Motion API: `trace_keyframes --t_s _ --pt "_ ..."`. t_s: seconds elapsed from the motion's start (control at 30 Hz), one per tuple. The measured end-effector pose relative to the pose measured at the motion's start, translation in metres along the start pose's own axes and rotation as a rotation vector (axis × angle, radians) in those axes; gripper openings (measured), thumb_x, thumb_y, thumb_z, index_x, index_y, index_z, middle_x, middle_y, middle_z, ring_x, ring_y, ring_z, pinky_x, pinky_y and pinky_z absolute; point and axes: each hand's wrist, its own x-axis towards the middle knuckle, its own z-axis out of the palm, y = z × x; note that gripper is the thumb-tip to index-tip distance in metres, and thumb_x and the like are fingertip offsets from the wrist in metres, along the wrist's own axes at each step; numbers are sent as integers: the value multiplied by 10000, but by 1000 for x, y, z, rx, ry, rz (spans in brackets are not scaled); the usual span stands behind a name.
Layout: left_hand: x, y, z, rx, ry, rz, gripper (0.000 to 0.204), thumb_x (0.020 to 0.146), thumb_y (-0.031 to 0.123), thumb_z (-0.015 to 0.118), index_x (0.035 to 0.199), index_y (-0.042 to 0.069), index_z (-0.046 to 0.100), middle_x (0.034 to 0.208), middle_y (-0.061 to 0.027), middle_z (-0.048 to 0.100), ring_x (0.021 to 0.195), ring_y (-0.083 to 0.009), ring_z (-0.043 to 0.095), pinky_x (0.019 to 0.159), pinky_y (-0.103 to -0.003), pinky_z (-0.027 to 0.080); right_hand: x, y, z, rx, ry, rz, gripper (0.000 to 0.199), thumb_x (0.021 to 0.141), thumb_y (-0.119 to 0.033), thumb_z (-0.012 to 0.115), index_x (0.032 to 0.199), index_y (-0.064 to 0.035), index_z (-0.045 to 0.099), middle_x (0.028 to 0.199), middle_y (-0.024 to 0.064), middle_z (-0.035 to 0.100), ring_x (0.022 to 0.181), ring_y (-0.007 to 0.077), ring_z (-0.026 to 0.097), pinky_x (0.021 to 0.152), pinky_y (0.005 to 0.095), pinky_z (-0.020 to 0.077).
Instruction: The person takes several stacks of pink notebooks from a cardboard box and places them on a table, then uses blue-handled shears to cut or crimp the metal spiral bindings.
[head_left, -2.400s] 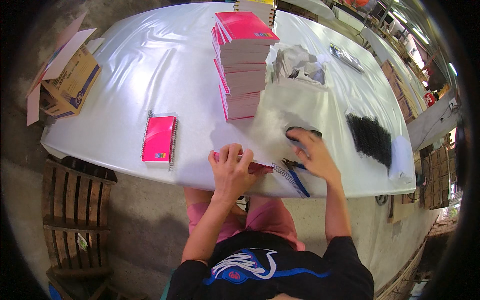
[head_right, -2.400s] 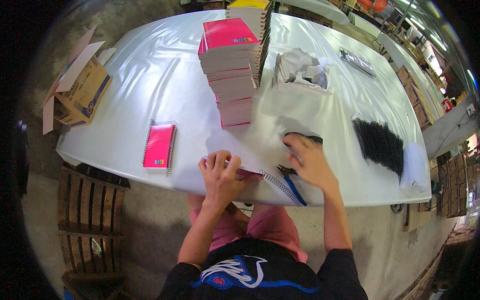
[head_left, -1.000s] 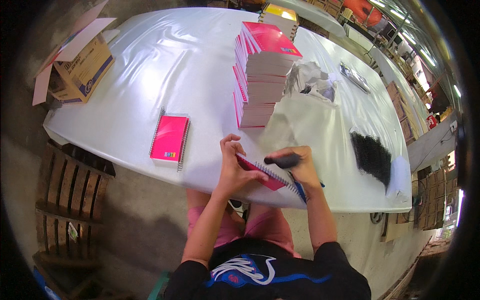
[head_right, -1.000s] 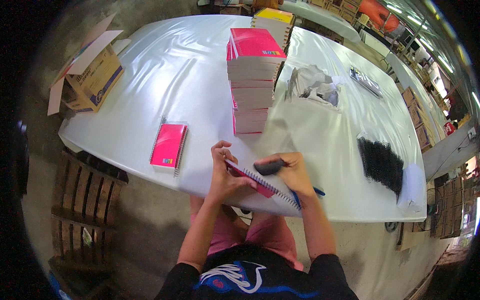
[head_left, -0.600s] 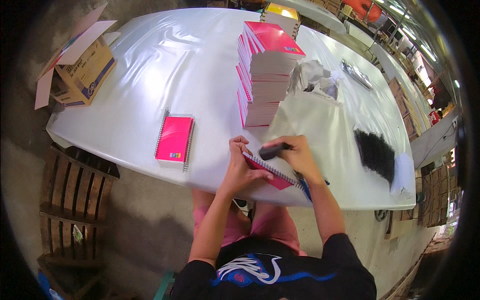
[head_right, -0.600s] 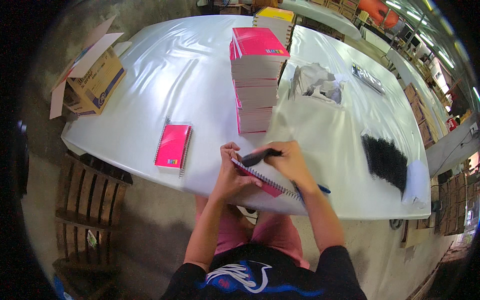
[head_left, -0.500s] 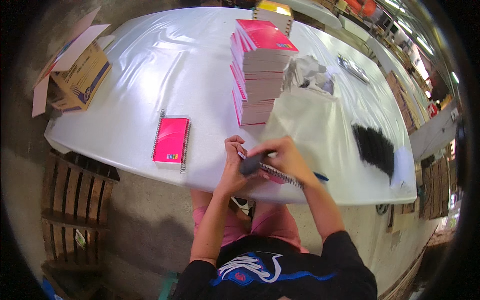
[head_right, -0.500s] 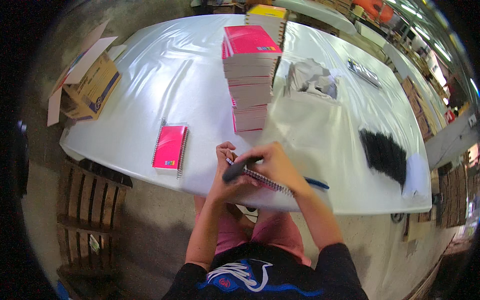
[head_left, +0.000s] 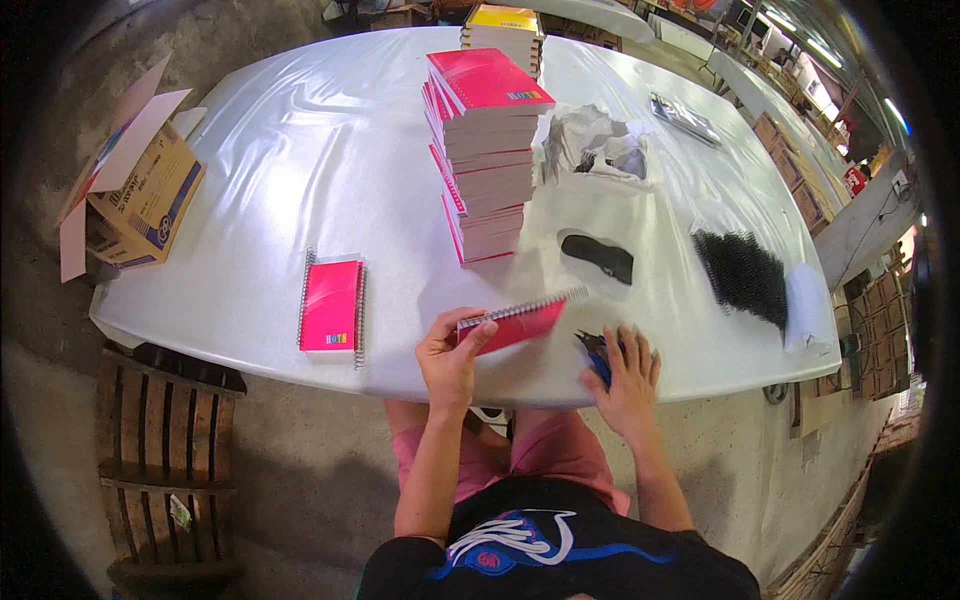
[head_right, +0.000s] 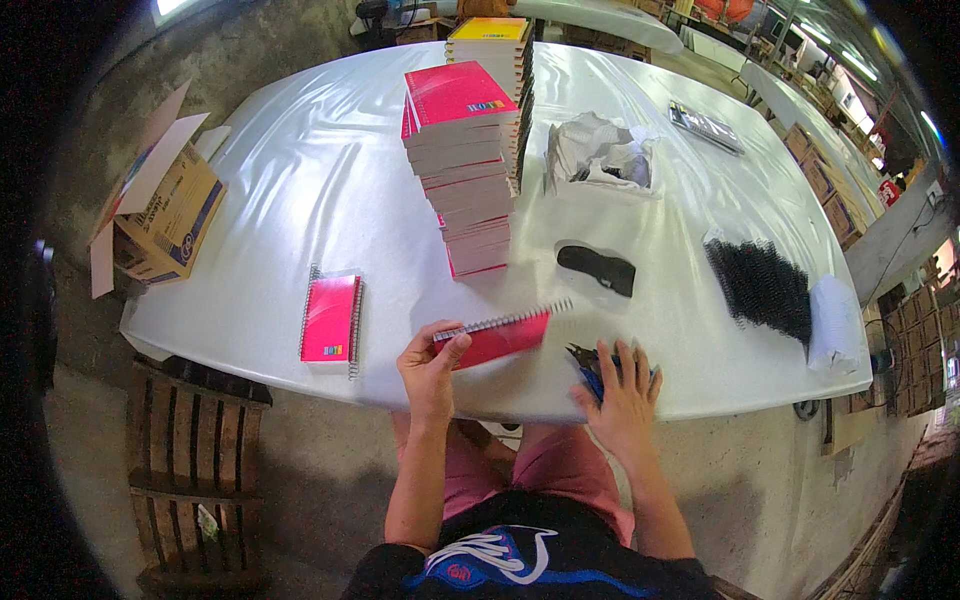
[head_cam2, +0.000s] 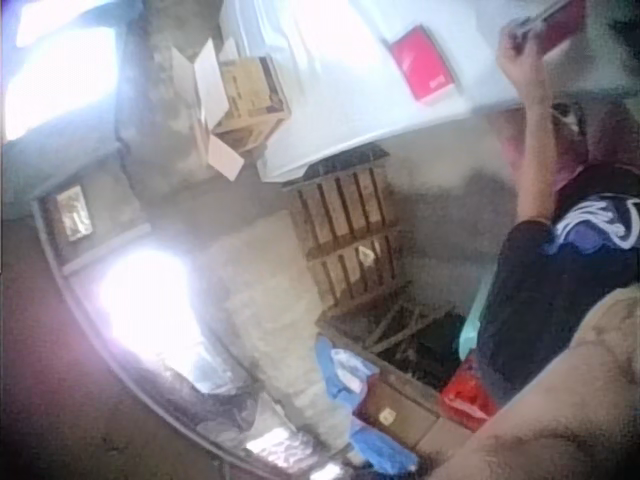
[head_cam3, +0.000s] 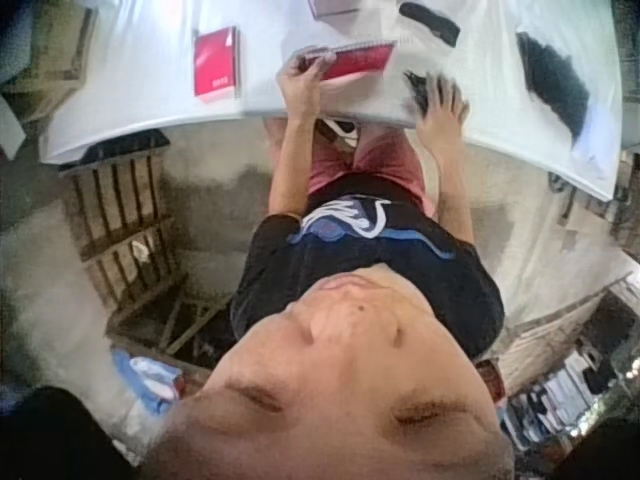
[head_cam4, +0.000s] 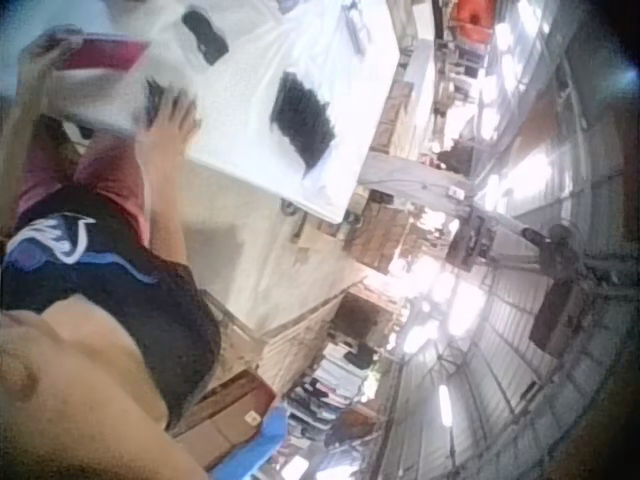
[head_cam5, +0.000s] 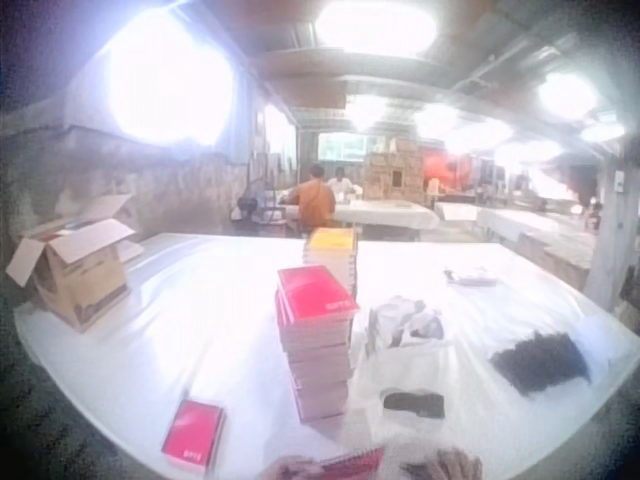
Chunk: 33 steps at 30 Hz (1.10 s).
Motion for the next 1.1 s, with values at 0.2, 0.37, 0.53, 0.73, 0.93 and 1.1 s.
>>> trace_keyframes --t_s 0.2,0.37,0.53,0.73,0.93,1.1 --pt "-15 11 14 607 57 502 283 699 -8 776 972 22 710 857 -52 654 809 -125 569 720 -235 470 -2 -27 -25 445 167 -10 416 837 -273 636 1247 -217 592 1128 116 539 1016 307 498 896 456 353" --pt "-19 20 19 741 82 695 365 648 27 802 997 99 725 859 -28 677 727 -165 531 649 -277 440 6 -83 -71 443 253 -397 385 792 -227 688 1175 -236 650 1134 118 541 1014 300 505 890 427 350" --pt "-22 22 17 803 79 781 383 636 17 796 1001 106 724 848 -25 675 722 -171 534 635 -284 448 9 -89 -67 469 236 -408 426 788 -236 692 1208 -259 627 1144 119 537 1044 306 490 906 436 333" --pt "-24 23 17 857 73 892 411 589 -10 772 980 105 727 845 -6 679 709 -175 534 620 -275 451 8 -89 -62 827 -78 -352 386 861 -251 636 1242 -211 592 998 154 592 902 292 585 751 403 472" --pt "-27 21 9 877 125 958 371 625 -7 773 982 72 709 833 -21 670 669 -171 522 613 -265 437 2 -88 -43 1394 -510 -156 410 901 -333 558 1291 -209 528 1077 162 561 988 305 565 819 454 451" --pt "-24 36 0 356 330 495 293 841 37 680 1125 5 617 883 -1 611 757 -81 498 692 -223 432 8 -64 -32 344 -208 -111 453 905 -374 545 1328 -225 485 1215 155 487 1136 323 481 979 533 313"
